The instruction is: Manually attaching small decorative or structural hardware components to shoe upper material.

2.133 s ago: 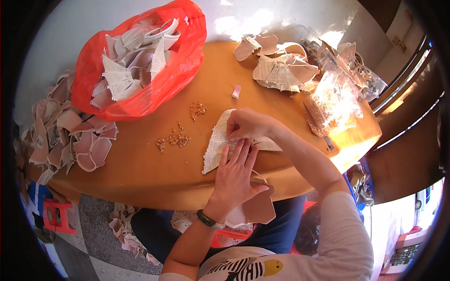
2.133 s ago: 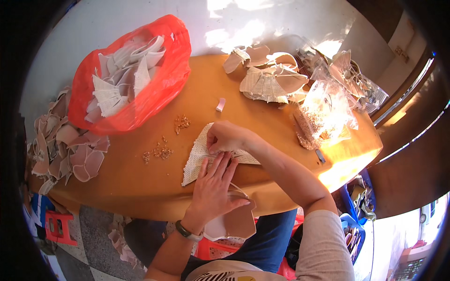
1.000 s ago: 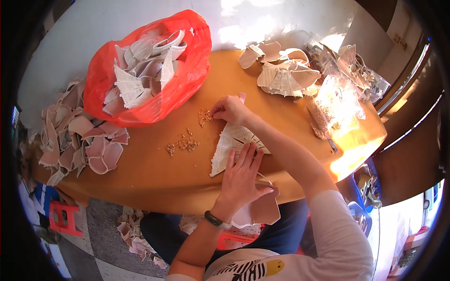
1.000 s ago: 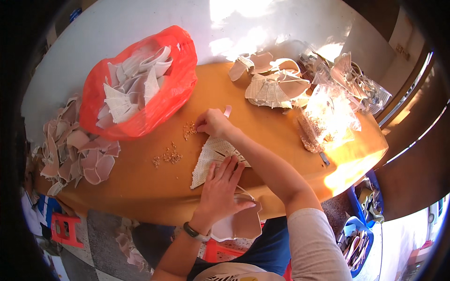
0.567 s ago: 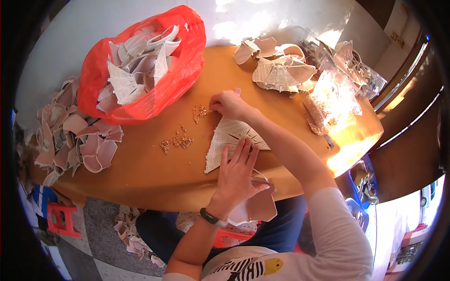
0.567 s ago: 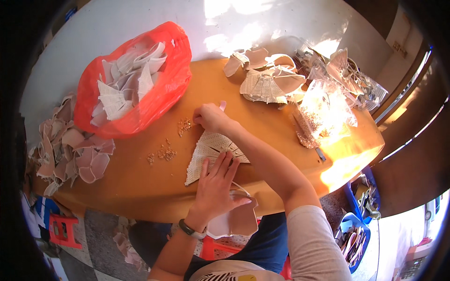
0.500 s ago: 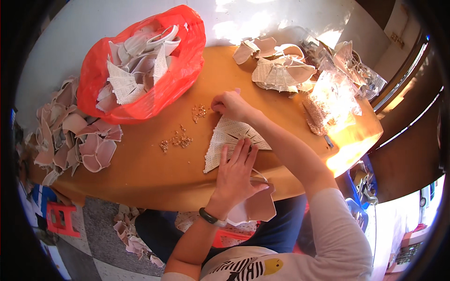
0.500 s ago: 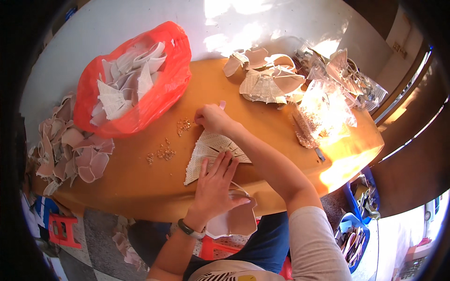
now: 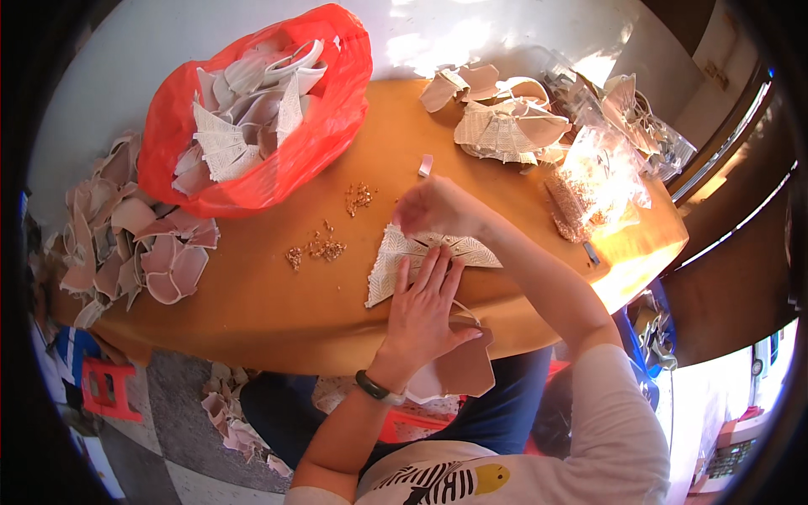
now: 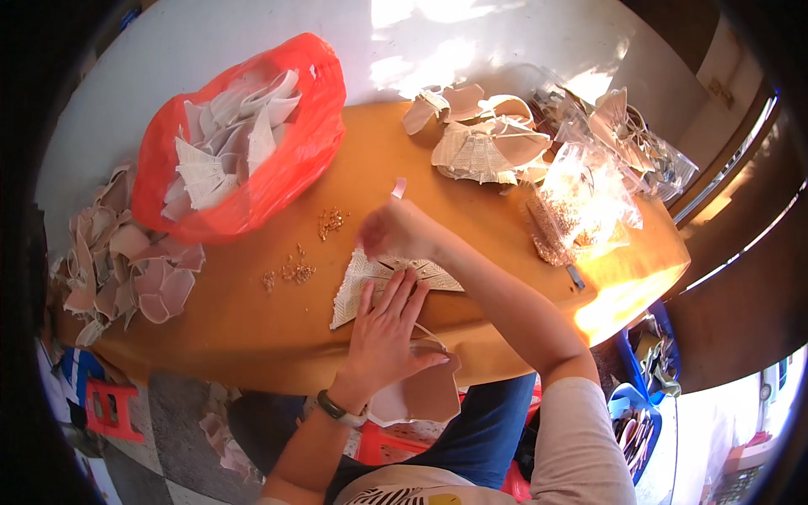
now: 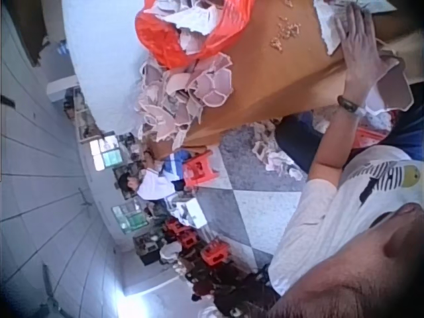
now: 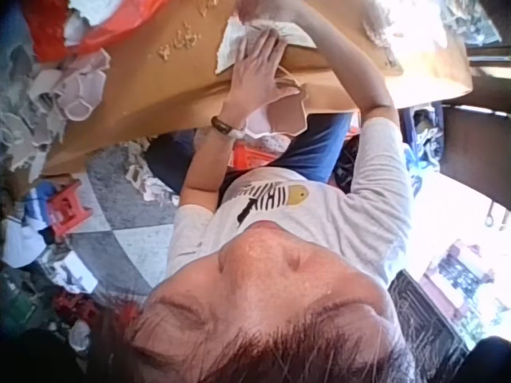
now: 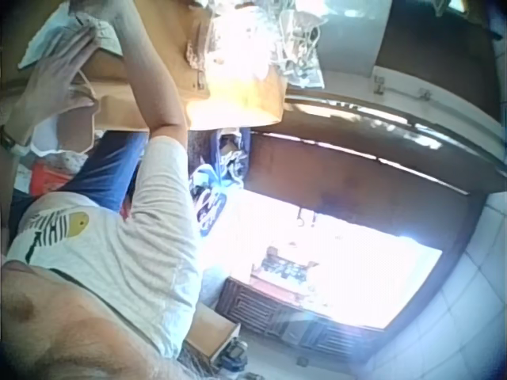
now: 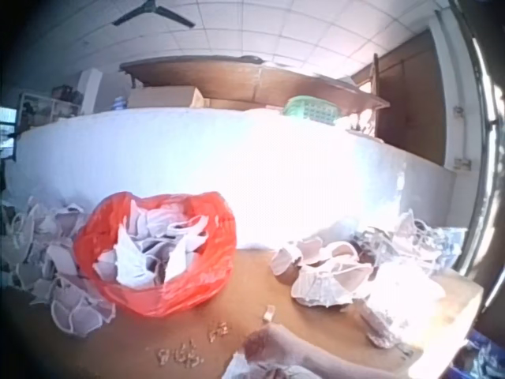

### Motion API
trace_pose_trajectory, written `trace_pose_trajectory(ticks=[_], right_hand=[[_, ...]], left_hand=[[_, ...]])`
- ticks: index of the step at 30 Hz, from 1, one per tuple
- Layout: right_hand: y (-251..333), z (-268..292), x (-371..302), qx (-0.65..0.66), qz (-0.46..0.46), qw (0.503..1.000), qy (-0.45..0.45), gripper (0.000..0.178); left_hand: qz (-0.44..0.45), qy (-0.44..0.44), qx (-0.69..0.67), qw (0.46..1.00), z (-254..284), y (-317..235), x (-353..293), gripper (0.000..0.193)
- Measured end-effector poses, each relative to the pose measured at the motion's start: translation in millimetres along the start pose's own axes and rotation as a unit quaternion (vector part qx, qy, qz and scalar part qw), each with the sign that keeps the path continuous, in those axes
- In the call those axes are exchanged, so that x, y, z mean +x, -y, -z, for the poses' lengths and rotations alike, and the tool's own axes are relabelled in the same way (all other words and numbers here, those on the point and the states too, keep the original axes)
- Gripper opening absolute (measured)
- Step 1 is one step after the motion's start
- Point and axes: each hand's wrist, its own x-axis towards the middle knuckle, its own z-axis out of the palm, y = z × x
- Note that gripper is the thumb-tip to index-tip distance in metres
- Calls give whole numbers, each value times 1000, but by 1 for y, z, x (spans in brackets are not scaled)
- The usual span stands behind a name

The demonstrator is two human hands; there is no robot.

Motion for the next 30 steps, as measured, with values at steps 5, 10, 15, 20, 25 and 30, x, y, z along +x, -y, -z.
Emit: trace_pose_trajectory(ticks=[5, 10, 15, 20, 25, 30], right_hand=[[6, -2, -24, 37, -62, 994, 87, 20], [11, -2, -20, 13, -49, 994, 97, 23], [14, 2, -4, 15, -86, 983, 161, 26], [25, 2, 2, -44, -59, 978, 194, 28], [27, -4, 6, -137, -14, 972, 191, 30], [26, -8, 8, -159, -23, 971, 179, 34]], left_hand=[[2, 4, 7, 1000, 1, 0, 0, 106], [1, -2, 6, 1000, 1, -1, 0, 107], [-5, 6, 2, 1000, 0, 1, 0, 108], [-12, 5, 6, 1000, 2, 2, -1, 109], [-16, 19, 10, 1000, 4, 1, -1, 112], [-23, 14, 8, 1000, 2, 3, -2, 113]])
